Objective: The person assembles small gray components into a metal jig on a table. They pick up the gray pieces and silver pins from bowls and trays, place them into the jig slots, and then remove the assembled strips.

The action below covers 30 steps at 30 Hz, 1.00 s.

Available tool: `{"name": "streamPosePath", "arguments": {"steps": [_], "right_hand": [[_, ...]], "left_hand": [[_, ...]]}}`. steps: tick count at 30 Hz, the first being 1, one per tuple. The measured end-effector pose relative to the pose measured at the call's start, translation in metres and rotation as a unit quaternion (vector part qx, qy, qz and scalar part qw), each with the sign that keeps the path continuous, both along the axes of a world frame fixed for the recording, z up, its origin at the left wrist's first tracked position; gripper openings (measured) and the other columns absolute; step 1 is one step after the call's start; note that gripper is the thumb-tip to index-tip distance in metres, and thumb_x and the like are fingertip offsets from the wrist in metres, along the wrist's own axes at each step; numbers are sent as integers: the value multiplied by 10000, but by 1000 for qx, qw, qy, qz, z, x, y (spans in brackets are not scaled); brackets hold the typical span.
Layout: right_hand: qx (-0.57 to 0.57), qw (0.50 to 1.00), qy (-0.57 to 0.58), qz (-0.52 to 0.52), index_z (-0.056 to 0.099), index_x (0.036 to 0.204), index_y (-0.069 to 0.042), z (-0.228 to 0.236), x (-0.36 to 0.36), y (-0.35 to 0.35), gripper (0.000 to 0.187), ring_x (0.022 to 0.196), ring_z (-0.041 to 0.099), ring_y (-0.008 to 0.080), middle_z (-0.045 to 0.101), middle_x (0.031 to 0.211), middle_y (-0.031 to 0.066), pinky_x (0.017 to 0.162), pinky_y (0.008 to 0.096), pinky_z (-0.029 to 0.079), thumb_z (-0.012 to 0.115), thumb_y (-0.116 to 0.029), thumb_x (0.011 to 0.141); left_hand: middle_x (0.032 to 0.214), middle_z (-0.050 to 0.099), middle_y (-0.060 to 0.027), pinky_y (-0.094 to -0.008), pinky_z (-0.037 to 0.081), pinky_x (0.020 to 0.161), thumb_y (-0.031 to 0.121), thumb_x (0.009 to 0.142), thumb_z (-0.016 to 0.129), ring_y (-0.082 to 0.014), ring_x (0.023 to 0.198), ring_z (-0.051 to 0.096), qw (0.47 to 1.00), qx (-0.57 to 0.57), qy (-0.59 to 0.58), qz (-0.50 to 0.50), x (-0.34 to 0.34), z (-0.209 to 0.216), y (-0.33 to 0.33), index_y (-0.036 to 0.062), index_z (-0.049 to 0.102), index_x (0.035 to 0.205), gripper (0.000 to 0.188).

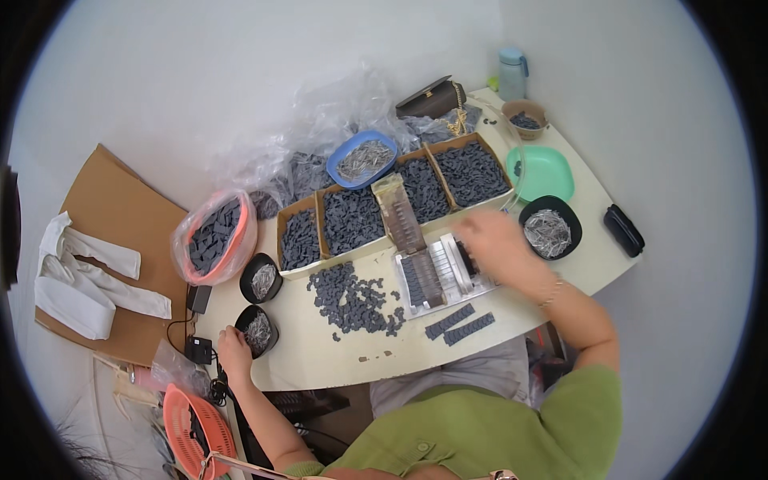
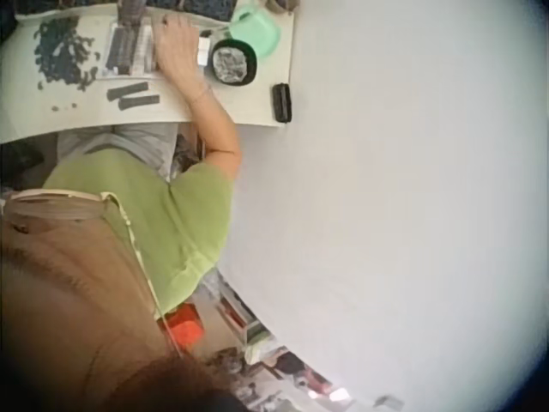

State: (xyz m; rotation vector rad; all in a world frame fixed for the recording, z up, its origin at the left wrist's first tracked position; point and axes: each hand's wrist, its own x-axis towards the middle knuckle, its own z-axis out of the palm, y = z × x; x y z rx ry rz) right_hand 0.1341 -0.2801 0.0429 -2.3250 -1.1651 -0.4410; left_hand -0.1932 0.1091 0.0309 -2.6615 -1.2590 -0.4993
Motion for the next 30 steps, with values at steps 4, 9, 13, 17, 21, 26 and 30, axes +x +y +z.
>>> {"name": "streamPosePath", "arguments": {"steps": [4,9,13,17,21,26,30], "right_hand": [[-64,984,19,-167,644,873,-64,14,21,-81,129,844,604,296,612,842,93,722,389,494,670,-85,748],[-112,982,88,-125,636,809,-72,-7,33,-108,106,811,608,284,606,811,83,708,391,497,691,-90,721],[-56,990,50,-118,628,792,-70,-8,33,-103,87,817,599,278,594,790,78,709,386,490,684,-84,726],[-35,991,58,-116,616,778,-63,0,28,-109,54,820,595,277,589,796,85,695,388,485,648,-63,735],[-52,979,123,-153,592,786,-43,9,26,-110,73,814,583,288,576,817,110,687,386,478,631,-37,725],[-27,986,-43,-160,580,818,-39,-8,27,-89,92,800,573,291,562,813,111,684,384,481,628,-32,738],[19,997,1,75,584,844,-42,-4,-3,-37,113,795,570,288,549,812,100,693,375,487,634,-57,744]], "left_hand": [[828,559,-146,-429,462,695,68,822,601,-336,792,573,999,8,-20,-42,6,4,-12,16,556,814,70],[791,565,-105,-342,471,647,-23,755,631,-253,728,584,875,-280,-196,-343,104,2,-102,32,593,831,101],[845,579,-111,-381,463,706,11,725,672,-305,813,570,781,-275,-171,-533,164,-14,-179,43,605,824,125],[923,581,-78,-389,426,732,26,711,690,-288,858,550,800,-185,-147,-551,186,-26,-205,63,601,794,127],[969,581,-78,-410,415,759,55,720,690,-288,895,548,814,-149,-129,-546,186,-26,-212,69,615,823,128],[1122,579,-128,-443,415,891,119,762,682,-308,1060,537,817,-81,-96,-562,171,-28,-216,64,649,996,242],[1283,517,-170,-484,361,1010,241,810,667,-333,1215,469,831,-34,-40,-554,157,-37,-216,67,605,1170,405]]}}
